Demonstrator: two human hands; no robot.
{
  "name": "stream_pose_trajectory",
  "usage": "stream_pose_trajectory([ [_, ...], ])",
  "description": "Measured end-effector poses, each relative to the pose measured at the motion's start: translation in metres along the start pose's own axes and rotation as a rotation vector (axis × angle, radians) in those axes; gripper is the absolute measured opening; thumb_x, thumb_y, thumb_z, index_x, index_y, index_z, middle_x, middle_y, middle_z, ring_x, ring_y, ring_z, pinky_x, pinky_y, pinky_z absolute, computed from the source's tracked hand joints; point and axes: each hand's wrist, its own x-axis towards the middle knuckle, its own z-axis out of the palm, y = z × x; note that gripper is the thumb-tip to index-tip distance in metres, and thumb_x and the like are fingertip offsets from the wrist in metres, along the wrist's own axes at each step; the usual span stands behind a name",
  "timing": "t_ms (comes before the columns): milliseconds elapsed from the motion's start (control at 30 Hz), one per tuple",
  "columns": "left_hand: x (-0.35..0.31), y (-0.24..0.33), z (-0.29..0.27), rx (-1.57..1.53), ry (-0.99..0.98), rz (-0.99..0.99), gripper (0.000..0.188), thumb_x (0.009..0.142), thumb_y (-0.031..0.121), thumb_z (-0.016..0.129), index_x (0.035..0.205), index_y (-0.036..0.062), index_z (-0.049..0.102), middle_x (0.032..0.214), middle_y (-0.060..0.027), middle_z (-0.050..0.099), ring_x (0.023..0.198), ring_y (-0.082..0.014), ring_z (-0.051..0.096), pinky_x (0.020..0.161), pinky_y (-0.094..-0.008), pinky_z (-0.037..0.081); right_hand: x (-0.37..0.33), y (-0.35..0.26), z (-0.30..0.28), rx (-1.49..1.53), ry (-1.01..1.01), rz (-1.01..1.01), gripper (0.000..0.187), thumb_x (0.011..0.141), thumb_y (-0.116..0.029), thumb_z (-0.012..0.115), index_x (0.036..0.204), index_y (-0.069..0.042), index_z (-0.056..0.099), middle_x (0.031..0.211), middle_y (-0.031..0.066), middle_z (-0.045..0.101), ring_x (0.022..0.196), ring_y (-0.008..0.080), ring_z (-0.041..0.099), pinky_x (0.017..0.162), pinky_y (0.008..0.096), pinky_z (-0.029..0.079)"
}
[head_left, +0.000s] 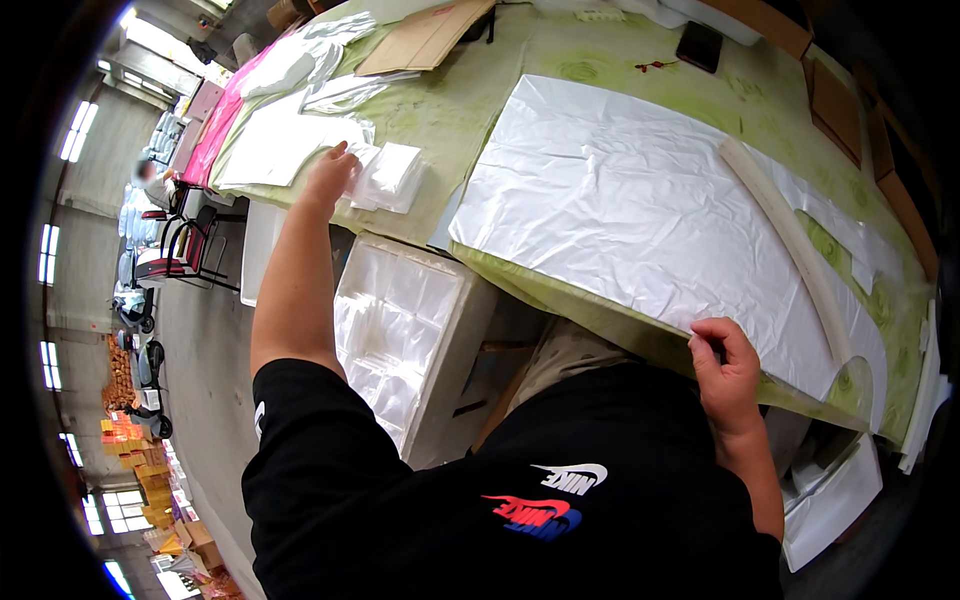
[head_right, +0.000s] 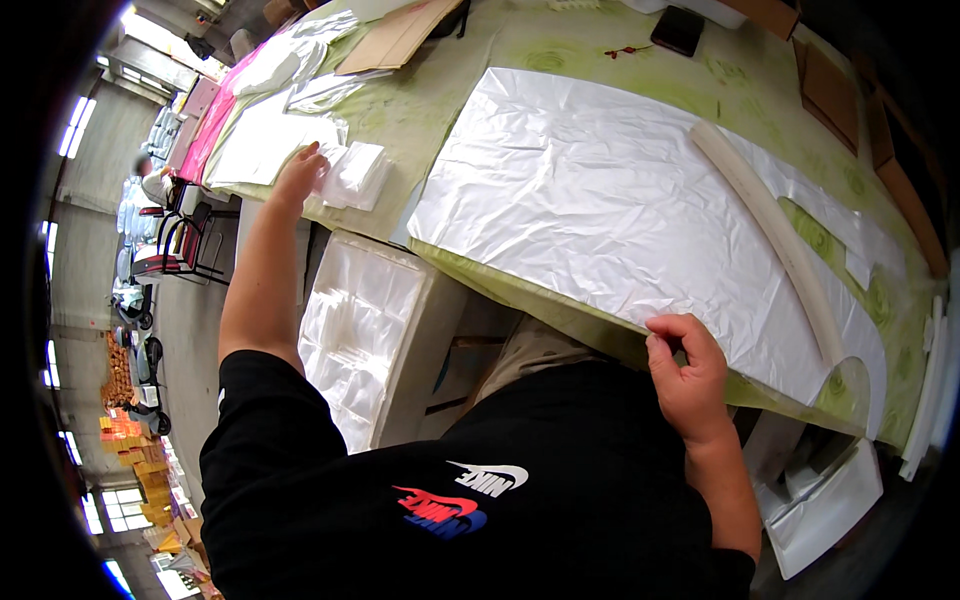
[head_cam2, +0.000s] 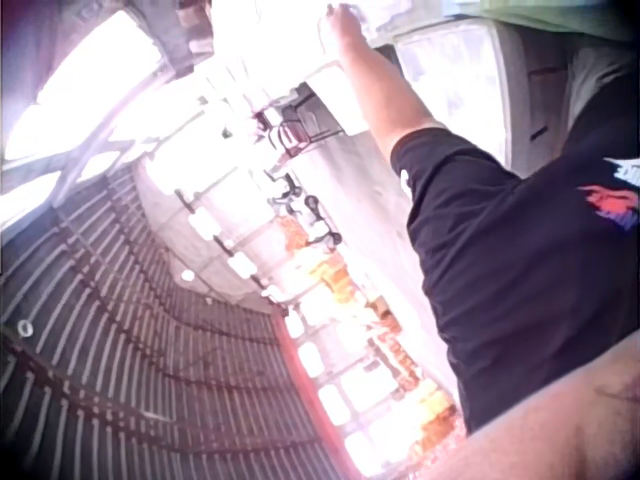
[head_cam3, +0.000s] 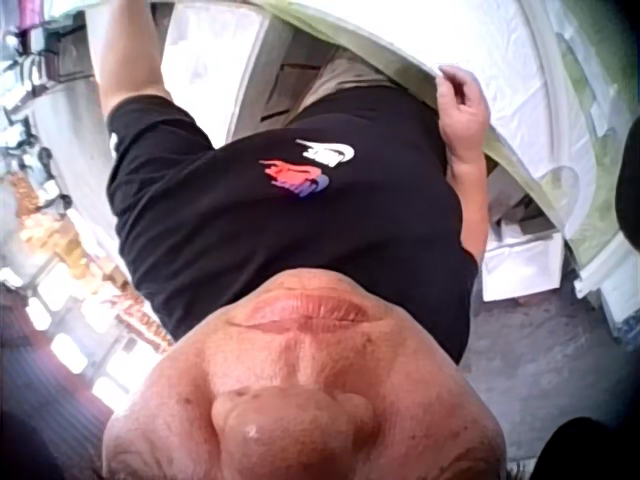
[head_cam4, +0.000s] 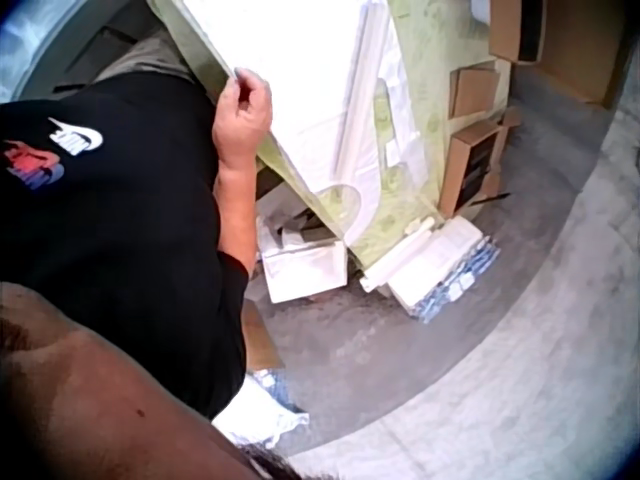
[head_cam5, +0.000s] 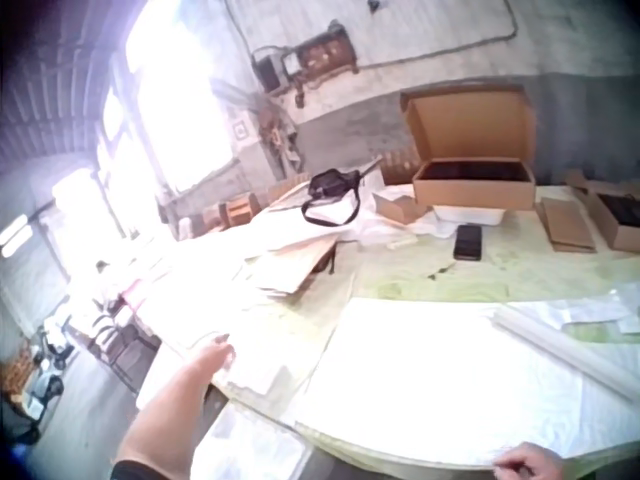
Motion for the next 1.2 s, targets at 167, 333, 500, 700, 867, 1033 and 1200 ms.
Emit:
stream_pose_trajectory([
  [167,0.020,-0.031,-0.009,-0.016,0.247,0.242,0.060,0.090,0.029,0.065,0.146,0.0091,0.058,0.137,-0.0178,0.064,0.123,-0.0266,0.061,0.105,-0.0347,0.045,-0.004,0.008,-0.047,-0.220,0.273,-0.191,0.014,0.094,0.006,0.063,0.106,-0.001,0.064,0.105,0.0088,0.063,0.097,0.0191,0.060,0.091,0.0288,0.048],
  [333,-0.023,0.022,0.006,-0.363,0.266,0.462,0.050,0.101,0.007,0.058,0.150,0.0027,0.049,0.152,-0.0129,0.051,0.139,-0.0217,0.048,0.115,-0.0345,0.038,0.017,0.016,-0.130,-1.053,0.530,-0.287,0.045,0.080,-0.005,0.073,0.125,-0.010,0.067,0.132,0.0162,0.060,0.128,0.0396,0.051,0.110,0.0497,0.040],
  [500,-0.119,0.134,0.106,-0.396,-0.176,0.598,0.052,0.097,0.001,0.055,0.149,0.0061,0.051,0.153,-0.0094,0.051,0.144,-0.0201,0.044,0.120,-0.0362,0.029,0.002,0.013,-0.164,-0.960,0.230,0.148,0.054,0.085,-0.018,0.068,0.138,-0.018,0.061,0.117,0.0149,0.063,0.105,0.0359,0.064,0.092,0.0452,0.054],
  [700,-0.263,0.238,0.241,-0.270,-0.681,1.090,0.055,0.092,-0.003,0.062,0.145,0.0071,0.053,0.155,-0.0146,0.049,0.149,-0.0282,0.040,0.124,-0.0422,0.027,-0.039,-0.022,-0.099,-0.652,0.133,0.348,0.064,0.086,-0.035,0.074,0.140,-0.010,0.052,0.115,0.0193,0.060,0.098,0.0392,0.068,0.087,0.0463,0.057],
  [867,-0.330,0.276,0.308,0.054,-0.931,1.455,0.057,0.087,0.019,0.077,0.142,0.0130,0.061,0.159,-0.0165,0.043,0.153,-0.0461,0.024,0.123,-0.0524,0.028,-0.058,-0.006,-0.061,-0.395,0.234,0.190,0.073,0.089,-0.036,0.076,0.148,-0.005,0.045,0.130,0.0232,0.059,0.106,0.0396,0.066,0.088,0.0452,0.056],
  [1033,-0.340,0.269,0.310,0.070,-0.868,1.561,0.058,0.084,0.033,0.081,0.136,0.0147,0.066,0.153,-0.0141,0.051,0.151,-0.0462,0.028,0.122,-0.0541,0.030,-0.082,-0.011,-0.075,-0.099,0.221,0.292,0.067,0.093,-0.029,0.076,0.148,-0.005,0.047,0.120,0.0168,0.062,0.090,0.0237,0.065,0.075,0.0347,0.056],
  [1200,-0.354,0.313,0.313,-0.108,-0.806,1.583,0.043,0.080,0.023,0.082,0.119,0.0097,0.071,0.133,-0.0123,0.065,0.127,-0.0390,0.056,0.107,-0.0479,0.045,-0.103,0.016,-0.078,0.054,0.390,0.274,0.052,0.095,-0.017,0.073,0.142,-0.006,0.054,0.091,0.0053,0.062,0.070,0.0113,0.059,0.065,0.0273,0.050],
])
